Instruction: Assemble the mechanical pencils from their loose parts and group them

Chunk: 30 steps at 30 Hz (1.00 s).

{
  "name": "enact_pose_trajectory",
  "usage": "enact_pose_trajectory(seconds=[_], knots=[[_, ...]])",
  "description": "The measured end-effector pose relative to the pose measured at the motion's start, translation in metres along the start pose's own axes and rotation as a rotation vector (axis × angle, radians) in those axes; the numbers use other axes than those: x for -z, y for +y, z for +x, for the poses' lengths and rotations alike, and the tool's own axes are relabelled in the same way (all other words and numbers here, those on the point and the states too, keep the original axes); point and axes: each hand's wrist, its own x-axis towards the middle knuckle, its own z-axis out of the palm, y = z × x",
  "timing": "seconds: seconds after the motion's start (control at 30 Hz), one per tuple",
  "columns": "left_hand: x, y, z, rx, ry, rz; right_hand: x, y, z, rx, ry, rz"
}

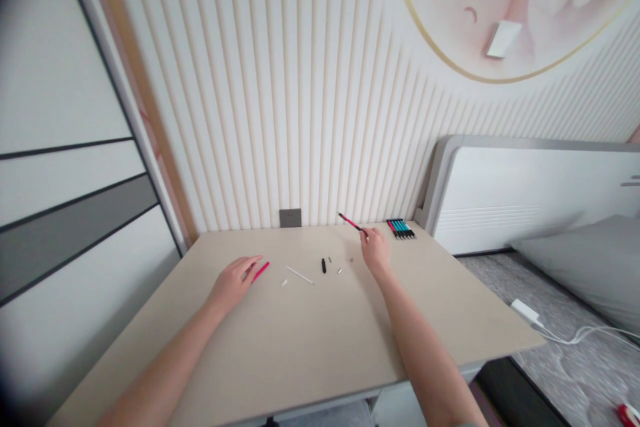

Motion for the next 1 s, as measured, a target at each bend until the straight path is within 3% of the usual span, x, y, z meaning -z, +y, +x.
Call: enact_pose_trajectory(seconds=[0.1, 0.27, 0.6, 1.0], knots=[[0.000, 0.002, 0.001, -0.007, 0.005, -0.028, 0.005, 0.047, 0.011, -0.242, -0.110, -0.169], [-0.001, 0.006, 0.002, -0.038, -0.015, -0.067, 0.002, 0.092, 0.013, -0.378, -0.151, -0.232], [-0.002, 0.006, 0.002, -0.027, -0.093, -0.085, -0.020, 0.110, 0.039, -0.464, -0.201, -0.289], [-0.002, 0.005, 0.005, -0.026, -0.123, -0.077, -0.010, 0.111, 0.030, -0.511, -0.202, -0.286]])
